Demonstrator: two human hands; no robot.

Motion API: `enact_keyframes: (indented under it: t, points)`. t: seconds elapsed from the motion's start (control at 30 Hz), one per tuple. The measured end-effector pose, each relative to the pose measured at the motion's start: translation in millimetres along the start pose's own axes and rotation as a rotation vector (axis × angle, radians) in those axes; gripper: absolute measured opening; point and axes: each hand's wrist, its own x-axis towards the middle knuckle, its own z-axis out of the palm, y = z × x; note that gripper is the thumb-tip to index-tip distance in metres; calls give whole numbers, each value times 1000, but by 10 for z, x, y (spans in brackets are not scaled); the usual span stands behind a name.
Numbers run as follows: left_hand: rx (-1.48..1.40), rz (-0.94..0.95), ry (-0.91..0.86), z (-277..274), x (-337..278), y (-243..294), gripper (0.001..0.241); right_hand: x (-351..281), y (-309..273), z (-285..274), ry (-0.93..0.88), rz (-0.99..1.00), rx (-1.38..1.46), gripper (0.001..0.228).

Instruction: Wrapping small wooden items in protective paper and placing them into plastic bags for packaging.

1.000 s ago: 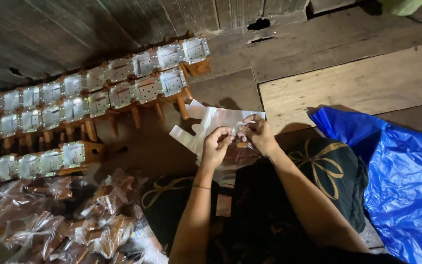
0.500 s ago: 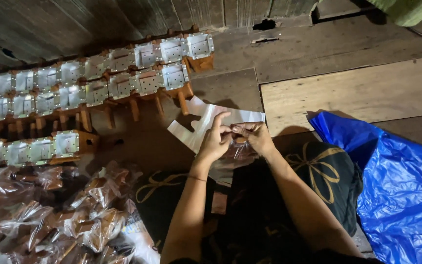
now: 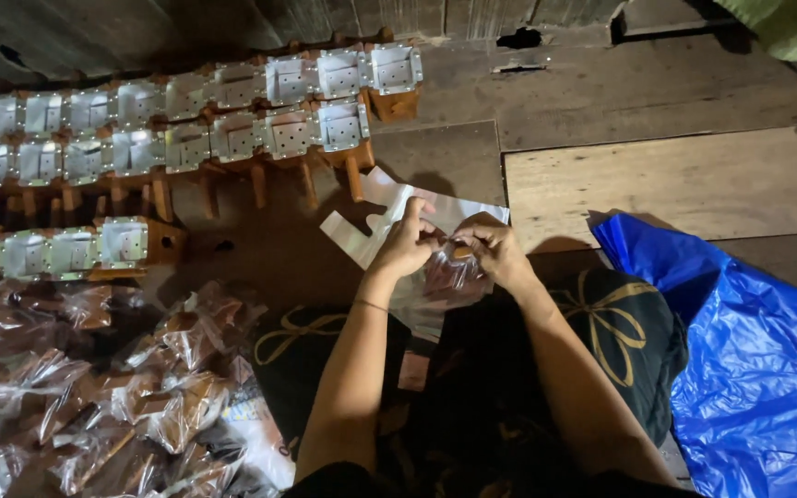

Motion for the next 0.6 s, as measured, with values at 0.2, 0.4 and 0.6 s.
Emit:
enact_keyframes:
  t: [0.2,0.4,0.6]
  points:
    - [4,96,64,50,5,-2,47,72,332,-69,-60,-158,-345,12]
    - [-111,195,113,91,10,-87,29,25,772,-34,45,-123,-532,15]
    - [-17,384,153,133,95,-221,44,1,542,-28,85,-203,-362,12]
